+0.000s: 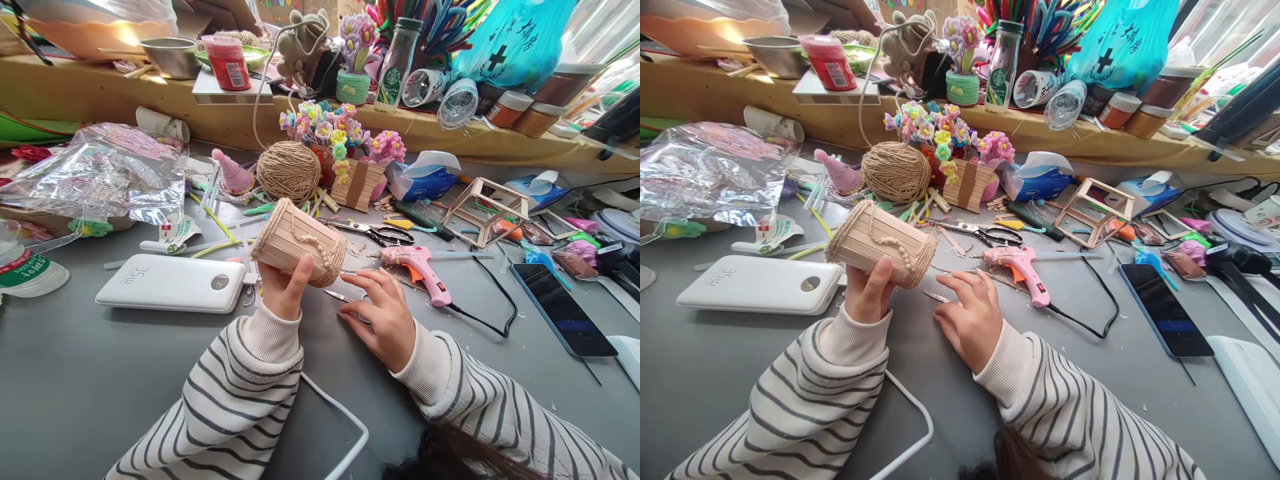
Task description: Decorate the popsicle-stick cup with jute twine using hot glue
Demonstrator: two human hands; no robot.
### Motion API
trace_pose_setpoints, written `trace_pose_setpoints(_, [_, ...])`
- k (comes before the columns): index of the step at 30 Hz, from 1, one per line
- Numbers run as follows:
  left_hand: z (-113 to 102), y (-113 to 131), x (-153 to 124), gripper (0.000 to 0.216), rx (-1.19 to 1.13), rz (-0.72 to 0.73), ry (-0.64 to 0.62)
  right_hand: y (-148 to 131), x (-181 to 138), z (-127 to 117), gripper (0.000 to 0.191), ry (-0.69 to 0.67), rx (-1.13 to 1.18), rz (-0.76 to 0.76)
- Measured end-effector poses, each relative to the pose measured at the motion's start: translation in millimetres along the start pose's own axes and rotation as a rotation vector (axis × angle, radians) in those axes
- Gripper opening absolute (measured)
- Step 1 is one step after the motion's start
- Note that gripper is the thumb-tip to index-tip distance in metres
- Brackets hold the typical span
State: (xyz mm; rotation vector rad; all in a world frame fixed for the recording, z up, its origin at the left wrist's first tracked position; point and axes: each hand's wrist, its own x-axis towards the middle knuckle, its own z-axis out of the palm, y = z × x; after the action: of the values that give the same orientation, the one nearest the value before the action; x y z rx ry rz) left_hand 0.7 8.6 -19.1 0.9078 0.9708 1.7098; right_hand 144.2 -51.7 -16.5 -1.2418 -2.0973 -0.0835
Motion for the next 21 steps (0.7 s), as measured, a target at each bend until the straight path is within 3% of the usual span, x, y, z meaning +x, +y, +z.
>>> trace_pose_setpoints(7, [-2,-2,1,0.063,0.011,0.007,-0.028,12,3,-12,0.012,0.057,-0.019,0.014])
trace_pose_setpoints(11, [-1,0,0,0.064,0.021,0.001,-0.05,43,4,-36,0.022,0.145,-0.201,0.166])
trace_pose_setpoints(16, [0,3,-3,0.064,0.005,-0.013,-0.096,73,-7,-52,0.057,-0.097,-0.545,0.503])
trace_pose_setpoints(21, [-1,1,-2,0.064,0.01,-0.024,-0.127,78,-12,-40,0.061,-0.322,-0.59,0.642])
